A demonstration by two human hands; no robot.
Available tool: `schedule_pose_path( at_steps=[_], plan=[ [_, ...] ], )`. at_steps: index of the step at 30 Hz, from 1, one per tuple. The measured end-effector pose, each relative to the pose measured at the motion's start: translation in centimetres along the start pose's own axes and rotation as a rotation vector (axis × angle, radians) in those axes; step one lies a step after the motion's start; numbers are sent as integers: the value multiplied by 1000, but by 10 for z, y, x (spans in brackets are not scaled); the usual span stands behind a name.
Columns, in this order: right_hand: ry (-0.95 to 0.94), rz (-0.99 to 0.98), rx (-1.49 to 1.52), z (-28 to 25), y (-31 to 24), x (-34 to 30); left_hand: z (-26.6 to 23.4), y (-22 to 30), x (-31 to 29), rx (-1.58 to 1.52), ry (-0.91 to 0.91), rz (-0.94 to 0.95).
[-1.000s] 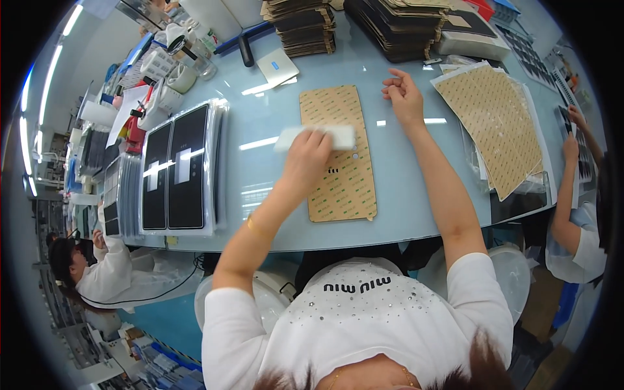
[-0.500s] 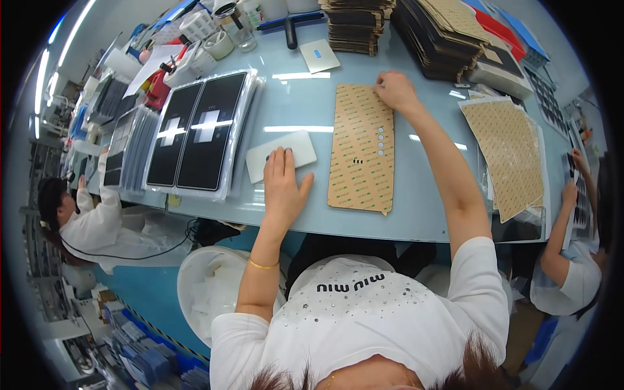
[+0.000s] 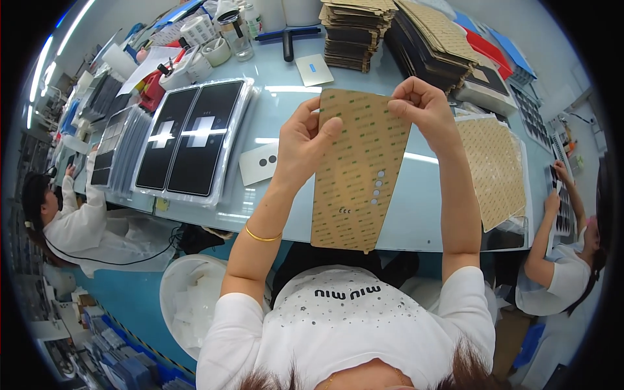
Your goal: Assembling electronic panels by applying adhesive sheets and protective films at a manufacturing workstation.
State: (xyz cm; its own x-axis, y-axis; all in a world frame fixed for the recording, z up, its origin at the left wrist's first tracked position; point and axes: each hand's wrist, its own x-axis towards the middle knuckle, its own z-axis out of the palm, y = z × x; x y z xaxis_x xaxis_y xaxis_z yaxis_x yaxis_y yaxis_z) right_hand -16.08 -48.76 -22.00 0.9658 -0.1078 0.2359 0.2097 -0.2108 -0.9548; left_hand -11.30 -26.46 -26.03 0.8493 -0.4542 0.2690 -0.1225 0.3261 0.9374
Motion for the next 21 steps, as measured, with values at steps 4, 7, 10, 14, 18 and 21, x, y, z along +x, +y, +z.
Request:
schedule_pose_path(
  at_steps=[4,7,10,14,18,21],
  plan=[
    [-25,-37,63,11,-9,-14,8,7,-5,-26,37,41],
    [-33,-13,265,14,-3,-16,13,10,-11,-82,85,77],
    [-72,170,586,15,-1,-22,12,13,-22,-124,155,121],
    [71,269,735,33,5,-28,3,14,-31,-192,365,169],
    [134,224,390,33,32,-50,-29,22,-16,-375,615,188],
    [162,157,274,32,56,-69,-65,14,-9,-593,764,164]
  ],
)
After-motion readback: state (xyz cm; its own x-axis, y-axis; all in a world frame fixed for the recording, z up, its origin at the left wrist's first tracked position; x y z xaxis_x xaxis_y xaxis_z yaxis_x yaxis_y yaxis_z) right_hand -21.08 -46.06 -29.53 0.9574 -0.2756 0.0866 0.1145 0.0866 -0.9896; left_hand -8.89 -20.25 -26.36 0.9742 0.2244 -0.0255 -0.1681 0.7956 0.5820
